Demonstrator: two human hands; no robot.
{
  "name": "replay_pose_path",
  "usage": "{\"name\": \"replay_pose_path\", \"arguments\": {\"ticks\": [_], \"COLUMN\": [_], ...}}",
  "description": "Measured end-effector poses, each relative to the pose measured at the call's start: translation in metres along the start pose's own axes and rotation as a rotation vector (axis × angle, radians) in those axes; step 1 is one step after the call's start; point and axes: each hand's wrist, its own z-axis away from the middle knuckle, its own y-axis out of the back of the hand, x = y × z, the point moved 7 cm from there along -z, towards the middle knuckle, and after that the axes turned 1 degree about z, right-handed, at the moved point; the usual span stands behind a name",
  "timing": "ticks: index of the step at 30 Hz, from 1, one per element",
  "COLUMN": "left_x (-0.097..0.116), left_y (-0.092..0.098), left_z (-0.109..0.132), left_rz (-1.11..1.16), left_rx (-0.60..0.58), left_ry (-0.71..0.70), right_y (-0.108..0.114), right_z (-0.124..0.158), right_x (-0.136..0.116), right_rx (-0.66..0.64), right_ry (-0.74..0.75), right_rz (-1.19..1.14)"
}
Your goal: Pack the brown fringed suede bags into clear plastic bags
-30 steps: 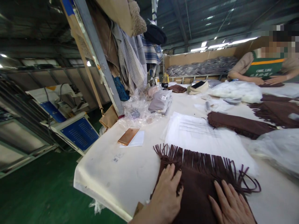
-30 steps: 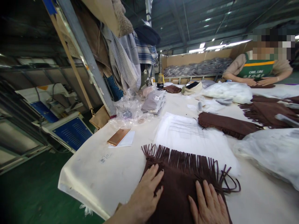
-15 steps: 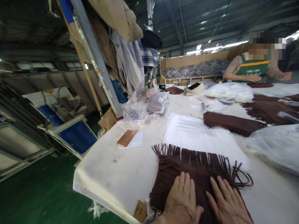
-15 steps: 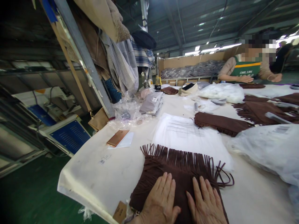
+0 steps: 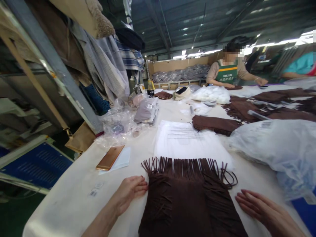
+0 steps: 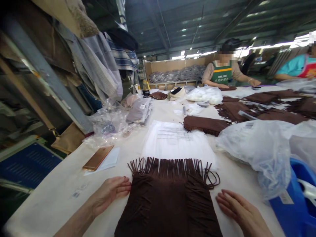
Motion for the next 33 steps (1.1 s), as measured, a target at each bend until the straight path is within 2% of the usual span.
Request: {"name": "replay_pose_path", "arguments": {"ticks": [2,5,8,11,14,16,19,22,25,27,29,30,33], "left_x": [-0.014,-0.021,-0.017,-0.015,-0.017,-0.017,-0.016,-0.013,0.000,0.017,0.038,0.048,0.065], "left_y": [-0.018,-0.045,-0.065,-0.081,-0.096,-0.104,-0.119,-0.139,-0.158,-0.166,-0.171,-0.171,-0.171], "left_z": [-0.014,-0.022,-0.031,-0.043,-0.050,-0.055,-0.064,-0.073,-0.075,-0.066,-0.049,-0.040,-0.015], "left_rz": [0.159,0.254,0.355,0.417,0.392,0.331,0.226,0.134,0.098,0.045,-0.116,-0.235,-0.629], "left_rx": [-0.186,-0.333,-0.411,-0.498,-0.638,-0.726,-0.823,-0.888,-0.958,-1.043,-1.158,-1.202,-1.213], "left_ry": [0.182,0.352,0.440,0.506,0.624,0.654,0.617,0.531,0.444,0.420,0.355,0.278,-0.151], "right_y": [-0.009,-0.023,-0.046,-0.069,-0.087,-0.095,-0.104,-0.110,-0.119,-0.126,-0.130,-0.131,-0.126], "right_z": [-0.006,-0.015,-0.016,-0.015,-0.025,-0.032,-0.042,-0.050,-0.050,-0.043,-0.032,-0.026,-0.001], "right_x": [0.004,0.008,0.004,-0.007,-0.010,-0.009,-0.009,-0.015,-0.035,-0.058,-0.075,-0.080,-0.083], "right_rx": [-0.079,-0.256,-0.578,-0.847,-0.930,-0.962,-1.043,-1.084,-1.142,-1.219,-1.247,-1.232,-1.119], "right_ry": [-0.100,-0.207,-0.293,-0.343,-0.463,-0.551,-0.598,-0.554,-0.430,-0.221,0.061,0.221,0.796], "right_rz": [-0.096,-0.066,-0.091,-0.246,-0.415,-0.469,-0.435,-0.314,-0.166,-0.008,0.240,0.363,0.573]}}
